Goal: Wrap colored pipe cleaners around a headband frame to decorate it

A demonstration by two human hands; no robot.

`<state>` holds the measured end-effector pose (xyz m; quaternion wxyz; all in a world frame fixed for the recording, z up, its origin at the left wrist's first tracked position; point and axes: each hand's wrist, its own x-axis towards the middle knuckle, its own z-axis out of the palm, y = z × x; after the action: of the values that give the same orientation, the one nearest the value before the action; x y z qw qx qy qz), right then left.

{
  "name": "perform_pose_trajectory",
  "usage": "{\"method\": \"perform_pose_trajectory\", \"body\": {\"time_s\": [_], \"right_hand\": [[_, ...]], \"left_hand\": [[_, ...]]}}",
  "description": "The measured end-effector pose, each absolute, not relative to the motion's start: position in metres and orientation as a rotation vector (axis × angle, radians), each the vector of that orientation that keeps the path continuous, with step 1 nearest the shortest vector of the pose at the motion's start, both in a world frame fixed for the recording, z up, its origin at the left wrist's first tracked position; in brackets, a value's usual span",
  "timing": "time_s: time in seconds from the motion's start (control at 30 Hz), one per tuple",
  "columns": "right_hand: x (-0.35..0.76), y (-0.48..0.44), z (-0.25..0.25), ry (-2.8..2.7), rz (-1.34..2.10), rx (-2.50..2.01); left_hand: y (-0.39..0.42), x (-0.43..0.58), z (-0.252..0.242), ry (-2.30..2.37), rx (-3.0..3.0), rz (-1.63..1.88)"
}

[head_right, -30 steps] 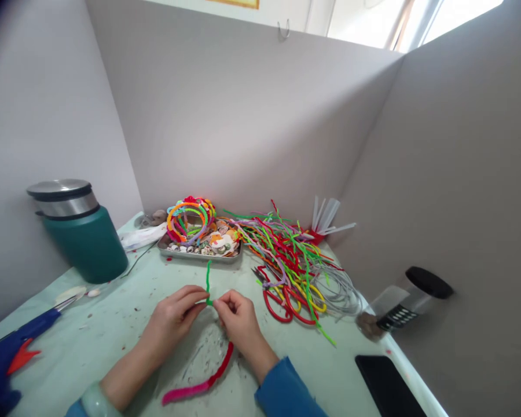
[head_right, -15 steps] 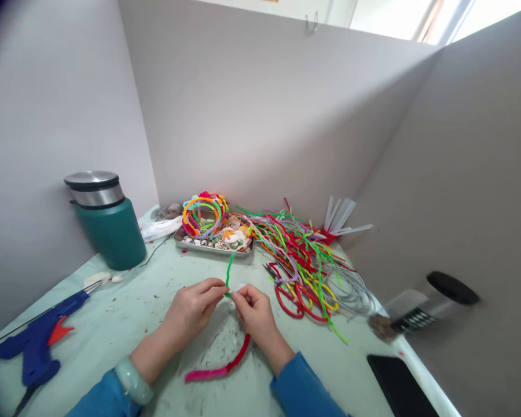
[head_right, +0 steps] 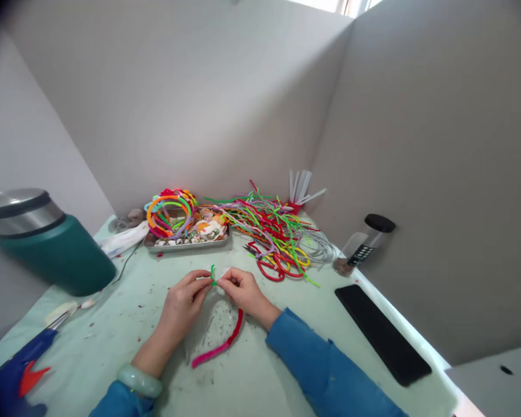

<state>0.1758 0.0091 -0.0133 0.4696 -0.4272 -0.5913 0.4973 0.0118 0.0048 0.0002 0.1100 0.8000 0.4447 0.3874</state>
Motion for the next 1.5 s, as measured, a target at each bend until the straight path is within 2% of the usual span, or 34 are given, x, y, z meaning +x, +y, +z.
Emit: {"method": "perform_pose_trajectory", "body": {"time_s": [0.47,0.8,0.9,1.17,1.5], "right_hand": [[0.176,0.007,-0.014,-1.493,1.118,-1.002],[0.176,0.015,-0.024,-1.530,1.152,-0.979],[0.176,0.017,-0.025,-1.522,1.154,-1.003],[0.175,0.021,-0.030,-1.532,1.151,-1.040],[0.176,0.020,-0.030,-1.562,1.141,-1.045]], "left_hand": [[0.000,0.011,0.012,1.319,2.183,0.986],[-0.001,0.013,0.014,1.110,1.342,0.758],[-0.001,0.010,0.012,1.098,1.431,0.747],[0.001,0.010,0.006,1.508,2.173,0.872],[0.001,0.010,0.010,1.514,2.085,0.928]]}}
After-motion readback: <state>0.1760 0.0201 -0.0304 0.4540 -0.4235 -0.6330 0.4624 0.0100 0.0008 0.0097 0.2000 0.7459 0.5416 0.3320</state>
